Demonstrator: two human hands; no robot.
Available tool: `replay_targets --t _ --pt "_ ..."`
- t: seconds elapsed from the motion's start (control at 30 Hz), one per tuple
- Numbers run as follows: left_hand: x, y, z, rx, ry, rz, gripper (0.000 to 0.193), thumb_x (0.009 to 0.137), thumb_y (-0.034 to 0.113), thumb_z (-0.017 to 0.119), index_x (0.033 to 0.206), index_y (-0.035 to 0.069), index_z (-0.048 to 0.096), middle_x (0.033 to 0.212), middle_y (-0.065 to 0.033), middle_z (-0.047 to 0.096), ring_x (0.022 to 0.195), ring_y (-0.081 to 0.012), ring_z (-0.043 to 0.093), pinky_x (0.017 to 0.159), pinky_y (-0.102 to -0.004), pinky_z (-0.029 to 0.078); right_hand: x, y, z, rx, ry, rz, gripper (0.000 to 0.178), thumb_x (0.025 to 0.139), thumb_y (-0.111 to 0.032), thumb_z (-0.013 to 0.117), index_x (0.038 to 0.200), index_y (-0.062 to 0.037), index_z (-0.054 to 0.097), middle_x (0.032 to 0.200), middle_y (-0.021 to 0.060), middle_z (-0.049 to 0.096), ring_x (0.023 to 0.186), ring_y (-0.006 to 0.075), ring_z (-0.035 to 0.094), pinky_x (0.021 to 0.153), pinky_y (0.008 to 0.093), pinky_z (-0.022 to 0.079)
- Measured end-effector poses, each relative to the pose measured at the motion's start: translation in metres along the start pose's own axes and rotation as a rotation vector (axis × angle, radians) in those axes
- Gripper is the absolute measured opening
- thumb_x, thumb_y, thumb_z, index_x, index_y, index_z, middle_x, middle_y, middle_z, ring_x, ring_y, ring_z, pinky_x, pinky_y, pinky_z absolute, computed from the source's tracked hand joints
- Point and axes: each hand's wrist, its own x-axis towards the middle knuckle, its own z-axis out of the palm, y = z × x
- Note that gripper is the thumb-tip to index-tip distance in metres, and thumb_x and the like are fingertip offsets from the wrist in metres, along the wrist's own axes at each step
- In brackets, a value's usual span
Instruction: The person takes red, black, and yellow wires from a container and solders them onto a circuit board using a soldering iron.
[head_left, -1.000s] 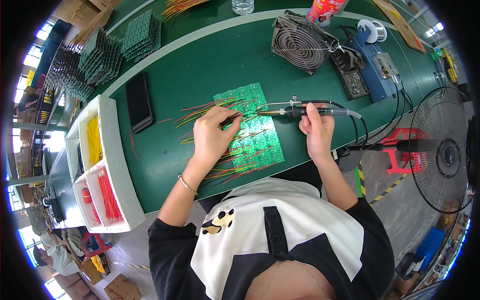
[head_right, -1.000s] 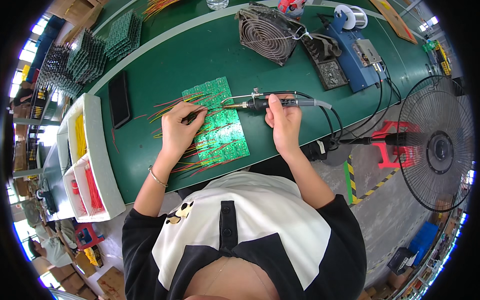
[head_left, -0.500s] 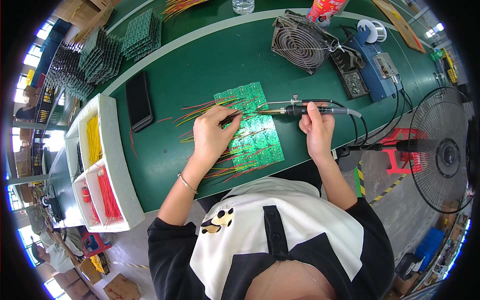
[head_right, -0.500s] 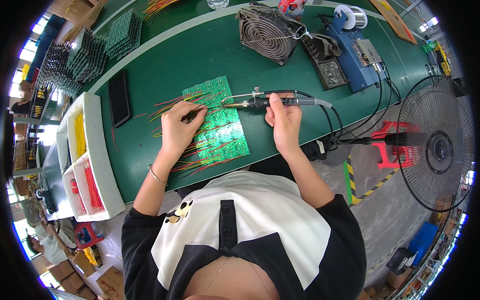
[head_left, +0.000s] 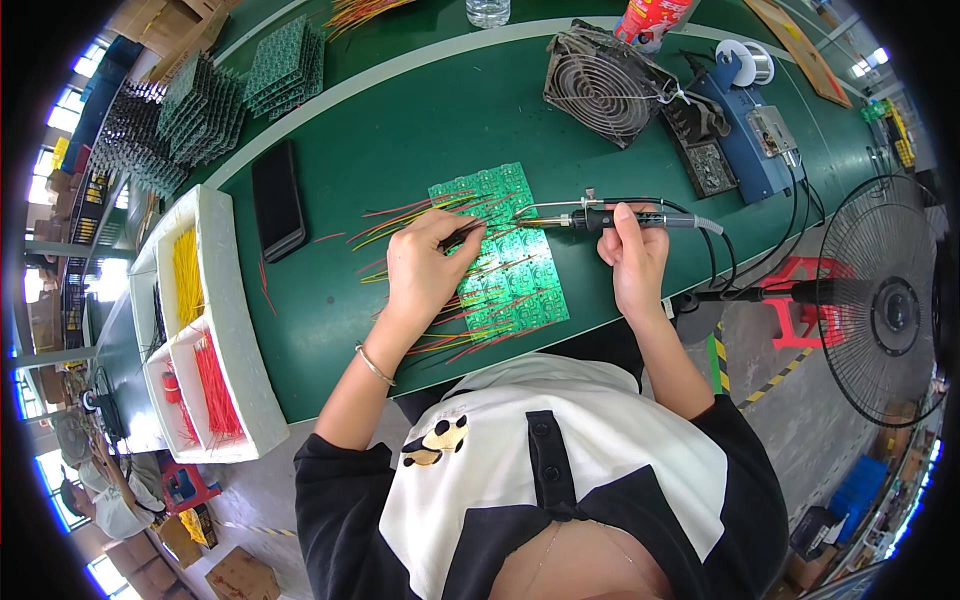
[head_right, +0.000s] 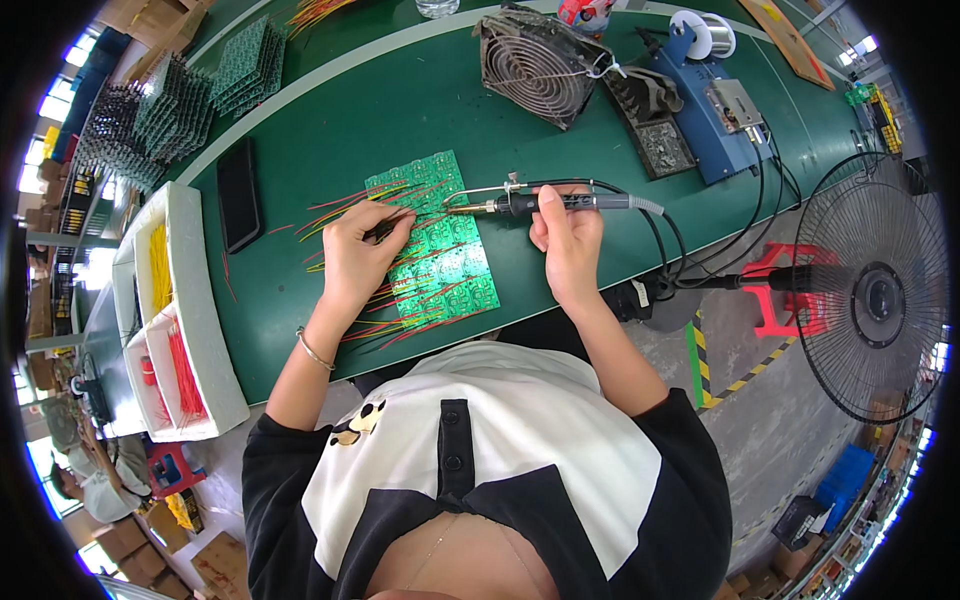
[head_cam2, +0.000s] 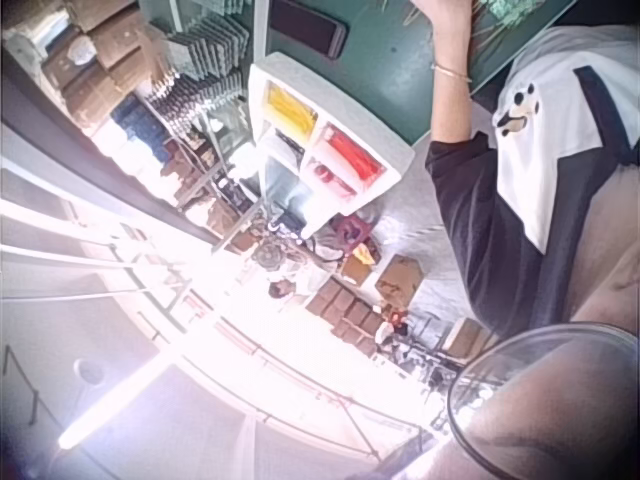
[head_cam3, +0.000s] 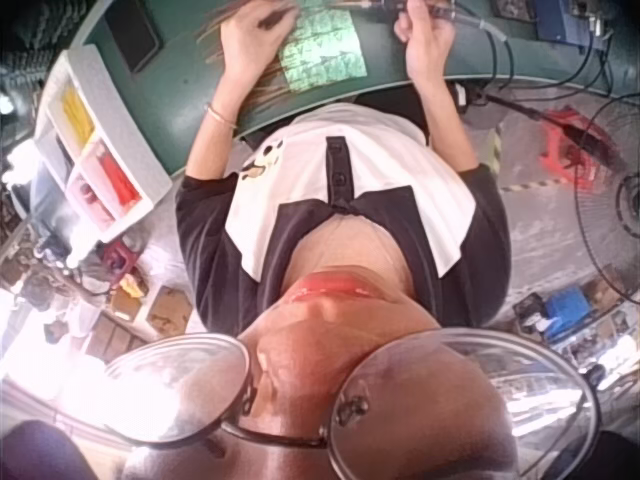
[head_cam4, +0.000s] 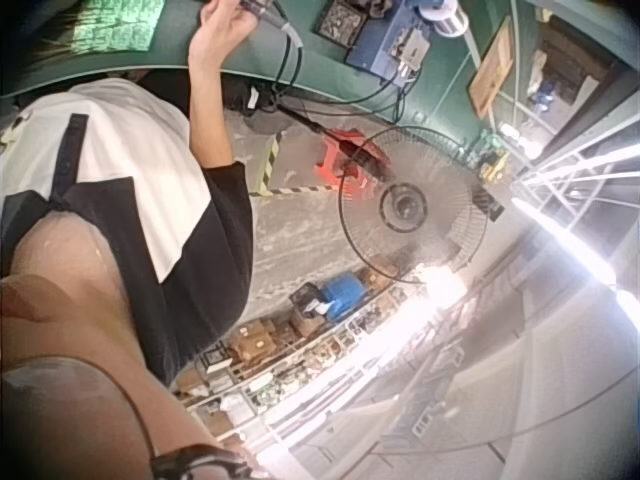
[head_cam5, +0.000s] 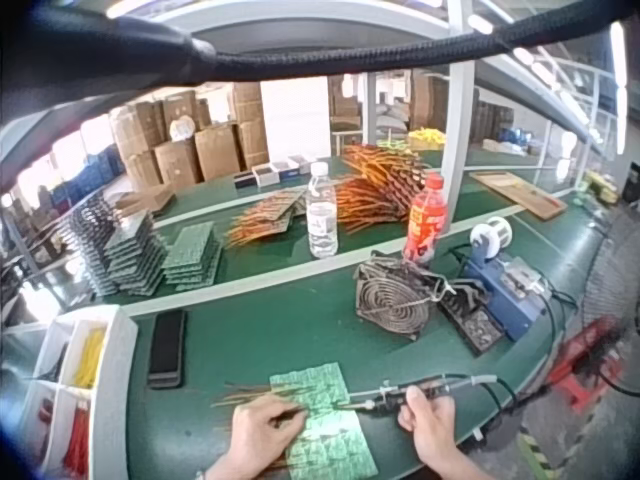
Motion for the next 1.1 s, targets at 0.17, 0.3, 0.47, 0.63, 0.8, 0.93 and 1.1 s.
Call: replay_targets --t 0.17,0.3,0.47,0.63,0.8,0.93,1.1 --pt "0.0003 -0.0016 0.0008 -0.008 0.009 0.017 0.010 0.072 0.006 0.068 0.081 0.003 0.068 0.072 -0.0054 0.063 0.056 -0.0088 0.051 0.047 -0.0208 0.037 0.0007 0.0008 -0.0007 -0.008 -0.002 -0.001 0.017 0.089 -0.019 0.054 0.085 -0.0032 0.051 0.059 -0.0017 0.042 0.048 0.0033 0.034 0.040 0.0195 0.027" --pt "0.0006 0.0019 -0.0008 0.005 -0.007 -0.011 0.009 0.072 0.006 0.068 0.080 0.003 0.068 0.072 -0.0055 0.063 0.056 -0.0090 0.052 0.048 -0.0207 0.038 0.0004 0.0004 -0.0004 -0.014 -0.002 0.001 0.017 0.088 -0.019 0.054 0.085 -0.0032 0.051 0.059 -0.0015 0.042 0.048 0.0034 0.034 0.041 0.0196 0.027" --pt "0.0001 -0.0003 0.0004 0.003 0.000 -0.002 0.009 0.072 0.006 0.068 0.080 0.003 0.068 0.072 -0.0055 0.062 0.055 -0.0090 0.052 0.047 -0.0210 0.037 0.0013 0.0001 -0.0003 -0.012 0.045 -0.017 0.019 0.090 -0.020 0.049 0.091 -0.0021 0.052 0.056 -0.0026 0.039 0.047 0.0031 0.028 0.043 0.0198 0.025" --pt "0.0004 0.0011 -0.0007 0.012 -0.009 -0.005 0.009 0.072 0.006 0.068 0.080 0.003 0.068 0.072 -0.0061 0.062 0.055 -0.0093 0.052 0.048 -0.0211 0.038 0.0012 -0.0012 -0.0012 0.032 0.053 -0.022 0.018 0.091 -0.020 0.049 0.090 -0.0023 0.051 0.056 -0.0030 0.038 0.046 0.0030 0.028 0.042 0.0197 0.024" --pt "0.0004 0.0019 -0.0005 0.001 0.005 -0.006 0.010 0.071 0.007 0.068 0.080 0.002 0.068 0.072 -0.0067 0.063 0.055 -0.0096 0.052 0.048 -0.0216 0.038 0.0005 0.0011 -0.0003 -0.010 0.007 0.008 0.017 0.090 -0.020 0.050 0.090 -0.0029 0.051 0.057 -0.0030 0.040 0.047 0.0027 0.028 0.042 0.0196 0.024" --pt "0.0003 0.0010 0.0004 -0.017 0.012 0.005 0.010 0.072 0.007 0.068 0.080 0.003 0.068 0.072 -0.0064 0.063 0.055 -0.0097 0.052 0.048 -0.0217 0.038 -0.0002 -0.0004 -0.0003 -0.028 0.007 0.021 0.017 0.090 -0.020 0.051 0.090 -0.0028 0.052 0.057 -0.0029 0.040 0.047 0.0026 0.028 0.042 0.0196 0.024" --pt "0.0006 0.0011 -0.0011 0.005 0.001 0.002 0.010 0.072 0.008 0.068 0.080 0.003 0.068 0.072 -0.0061 0.063 0.056 -0.0095 0.052 0.047 -0.0217 0.037 0.0001 0.0006 0.0005 -0.021 0.007 -0.002 0.017 0.090 -0.019 0.051 0.089 -0.0025 0.052 0.056 -0.0026 0.040 0.047 0.0027 0.028 0.042 0.0196 0.024"
